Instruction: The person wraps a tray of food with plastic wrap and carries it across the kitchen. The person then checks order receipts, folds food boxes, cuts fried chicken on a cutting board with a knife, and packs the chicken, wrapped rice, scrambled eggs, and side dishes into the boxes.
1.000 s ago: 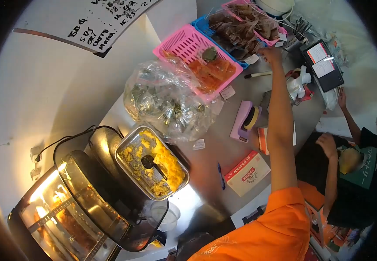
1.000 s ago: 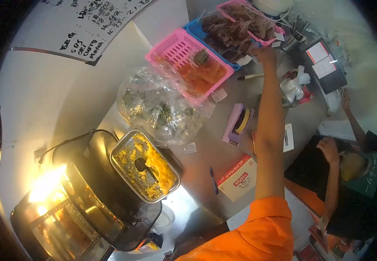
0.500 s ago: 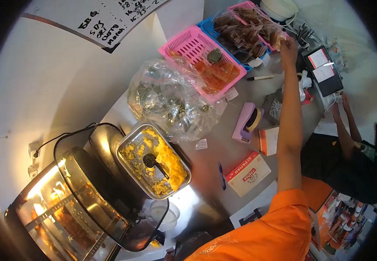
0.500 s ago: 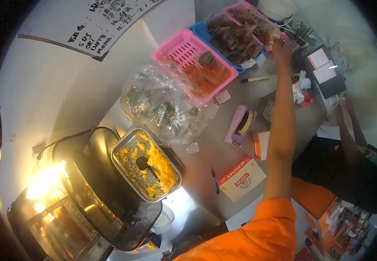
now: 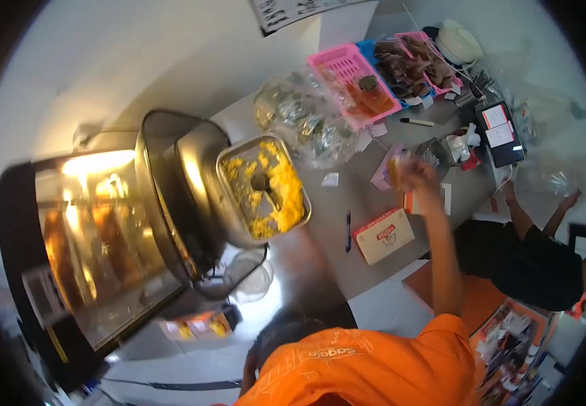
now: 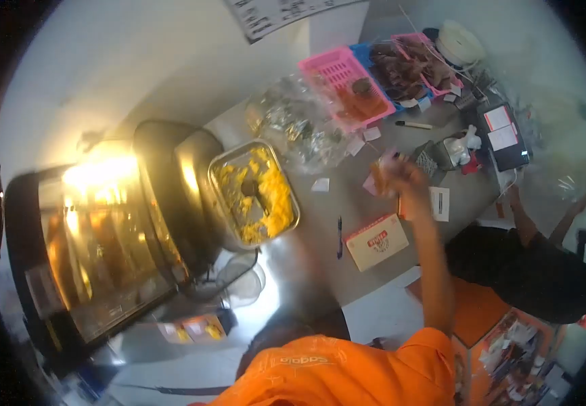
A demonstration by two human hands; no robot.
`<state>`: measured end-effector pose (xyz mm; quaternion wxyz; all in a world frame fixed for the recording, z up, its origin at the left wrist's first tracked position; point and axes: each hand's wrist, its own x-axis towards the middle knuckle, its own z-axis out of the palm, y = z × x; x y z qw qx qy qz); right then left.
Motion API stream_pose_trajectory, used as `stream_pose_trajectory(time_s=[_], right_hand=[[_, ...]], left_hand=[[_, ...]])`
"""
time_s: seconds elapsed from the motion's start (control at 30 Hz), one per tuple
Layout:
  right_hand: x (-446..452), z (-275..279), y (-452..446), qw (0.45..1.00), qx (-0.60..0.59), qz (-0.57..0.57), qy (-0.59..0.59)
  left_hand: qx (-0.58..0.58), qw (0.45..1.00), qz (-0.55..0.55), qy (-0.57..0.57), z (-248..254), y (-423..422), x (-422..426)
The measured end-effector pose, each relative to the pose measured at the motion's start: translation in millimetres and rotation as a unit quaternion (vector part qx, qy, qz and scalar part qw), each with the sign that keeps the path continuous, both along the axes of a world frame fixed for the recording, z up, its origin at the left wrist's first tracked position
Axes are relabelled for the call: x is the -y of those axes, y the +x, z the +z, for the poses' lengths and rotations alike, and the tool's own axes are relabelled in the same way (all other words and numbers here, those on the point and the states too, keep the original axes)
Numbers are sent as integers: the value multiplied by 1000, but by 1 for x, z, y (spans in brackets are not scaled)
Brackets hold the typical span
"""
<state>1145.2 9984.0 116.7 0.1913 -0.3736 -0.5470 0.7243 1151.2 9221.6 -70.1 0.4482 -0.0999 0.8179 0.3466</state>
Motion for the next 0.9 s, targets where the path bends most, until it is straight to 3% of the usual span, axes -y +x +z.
stream_pose_trajectory(time_s=[0.07, 0.13, 0.2, 0.23, 0.27, 0.37, 0.4, 0.43, 0.47, 0.5, 0.57, 0.67, 0.7, 0.8, 0.83, 0.87, 0.9], right_hand=[[90, -4, 8, 999, 40, -20, -16], [185, 14, 10, 989, 57, -5, -138], [261, -28, 32, 989, 85, 62, -100], [298, -48, 39, 987, 88, 94, -99], [331, -68, 47, 987, 91, 111, -74], [405, -58, 42, 979, 106, 174, 10], [424, -52, 37, 969, 118, 207, 59], [441, -79, 36, 968, 113, 193, 115], [453, -74, 28, 952, 132, 229, 151], [463, -62, 14, 935, 147, 263, 188], [492, -33, -15, 906, 146, 307, 251], [536, -10, -54, 886, 140, 320, 305], [547, -4, -67, 883, 127, 317, 323], [569, -23, -112, 881, 144, 328, 310], [579, -27, -123, 921, 170, 263, 230], [592, -28, -132, 950, 193, 195, 147], [599, -29, -132, 951, 189, 196, 148]], left_hand=[[-37, 997, -54, 41, -14, 17, 10], [-90, 985, -111, 92, -34, 30, 21], [-135, 970, -152, 134, -48, 43, 29], [-151, 953, -252, 69, -68, 47, 46], [-90, 951, -293, 46, -73, 47, 47], [-178, 936, -291, 87, -120, 79, 93], [-177, 940, -280, 87, -108, 86, 99], [-107, 969, -204, 94, -81, 85, 94], [-35, 986, -126, 100, -58, 89, 94], [-33, 988, -118, 97, -56, 101, 102], [-15, 994, 83, 73, -52, 128, 124], [-16, 985, 145, 93, -60, 172, 170], [-69, 975, 179, 108, -111, 205, 197], [-60, 967, 223, 111, -76, 231, 216], [-99, 980, 173, 27, -36, 228, 210], [-55, 961, 258, 77, -40, 235, 218], [-59, 961, 260, 79, -46, 237, 226]])
